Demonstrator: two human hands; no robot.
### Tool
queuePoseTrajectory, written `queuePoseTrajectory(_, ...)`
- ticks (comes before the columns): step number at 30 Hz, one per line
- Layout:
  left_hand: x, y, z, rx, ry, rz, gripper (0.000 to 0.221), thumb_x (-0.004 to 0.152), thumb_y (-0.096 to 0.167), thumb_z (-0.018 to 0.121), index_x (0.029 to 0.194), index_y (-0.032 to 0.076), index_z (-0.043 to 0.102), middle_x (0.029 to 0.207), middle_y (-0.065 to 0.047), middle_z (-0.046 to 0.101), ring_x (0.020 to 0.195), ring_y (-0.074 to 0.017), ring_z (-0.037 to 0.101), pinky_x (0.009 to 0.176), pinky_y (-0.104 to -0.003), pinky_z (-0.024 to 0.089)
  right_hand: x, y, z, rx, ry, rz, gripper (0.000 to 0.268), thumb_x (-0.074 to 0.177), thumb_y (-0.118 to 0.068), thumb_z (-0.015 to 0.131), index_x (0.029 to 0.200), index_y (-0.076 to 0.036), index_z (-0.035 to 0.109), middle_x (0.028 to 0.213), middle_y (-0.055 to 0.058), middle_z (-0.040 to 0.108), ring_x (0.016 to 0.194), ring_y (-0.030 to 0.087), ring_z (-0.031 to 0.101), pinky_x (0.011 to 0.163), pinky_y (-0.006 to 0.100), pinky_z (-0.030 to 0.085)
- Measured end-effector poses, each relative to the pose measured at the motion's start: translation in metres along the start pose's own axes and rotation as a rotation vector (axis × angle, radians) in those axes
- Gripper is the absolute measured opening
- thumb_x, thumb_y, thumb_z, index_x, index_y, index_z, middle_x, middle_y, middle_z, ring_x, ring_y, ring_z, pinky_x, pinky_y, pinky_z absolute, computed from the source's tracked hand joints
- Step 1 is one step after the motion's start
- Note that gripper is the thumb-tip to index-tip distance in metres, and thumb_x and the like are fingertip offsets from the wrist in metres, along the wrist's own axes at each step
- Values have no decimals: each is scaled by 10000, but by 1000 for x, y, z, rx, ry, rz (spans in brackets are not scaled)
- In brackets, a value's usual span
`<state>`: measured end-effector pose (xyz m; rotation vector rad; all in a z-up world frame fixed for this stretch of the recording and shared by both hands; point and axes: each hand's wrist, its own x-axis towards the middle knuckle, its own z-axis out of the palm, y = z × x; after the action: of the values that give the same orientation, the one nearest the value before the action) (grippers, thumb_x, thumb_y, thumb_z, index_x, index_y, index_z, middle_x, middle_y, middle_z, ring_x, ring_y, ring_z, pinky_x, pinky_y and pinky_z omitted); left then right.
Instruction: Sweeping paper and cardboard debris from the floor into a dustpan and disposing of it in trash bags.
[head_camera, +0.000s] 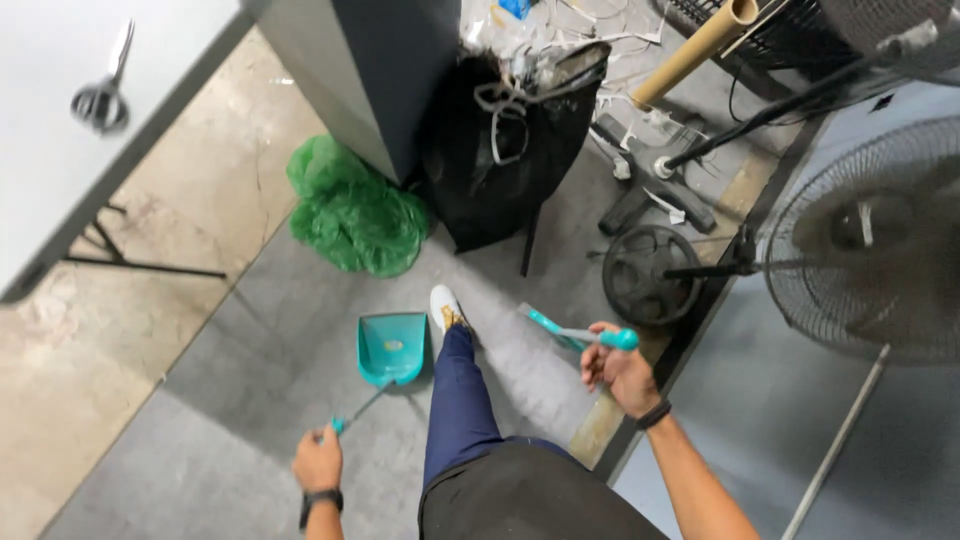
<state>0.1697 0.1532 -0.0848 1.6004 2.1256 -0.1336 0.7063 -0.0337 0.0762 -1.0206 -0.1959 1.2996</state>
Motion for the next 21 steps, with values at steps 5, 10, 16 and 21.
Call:
queuePoseTrajectory(5, -1, 4, -1, 315, -158, -229, 585, 886, 530, 564, 1195, 85, 785, 1107, -197, 792, 1098, -399, 727, 956, -483, 561, 67, -49, 89, -1104, 243, 437, 439, 953, -517, 516, 1308, -272, 601, 750, 64, 676, 585, 138, 560, 642, 315, 520)
queuePoseTrajectory(10, -17, 184, -62, 257, -186, 41, 650, 788, 536, 655, 1349, 208, 659, 1283, -117, 701, 1205, -339, 661, 1012, -471, 512, 135, -54, 124, -1462, -82, 108, 319, 960, -397, 586, 1254, -278, 614, 1125, 47, 767, 955, 307, 742, 758, 434, 536)
queuePoseTrajectory(16, -28, 407, -52, -498, -235, 755, 593, 836, 260, 734, 1387, 117, 568, 1432, -161, 579, 1363, -322, 515, 1150, -456, 374, 213, -110, 184, -1281, -586, -161, 486, 801, -101, 667, 1282, -167, 635, 1121, 56, 760, 975, 286, 718, 732, 401, 538)
queuePoseTrajectory(21, -11, 432, -44, -608, 206, 362, 280, 949, 242, 678, 1135, 52, 765, 1133, -119, 767, 1081, -252, 709, 999, -373, 526, 368, -133, 87, -943, -769, -79, 284, 824, -98, 570, 1107, -130, 574, 1080, 102, 613, 861, 276, 614, 790, 405, 514)
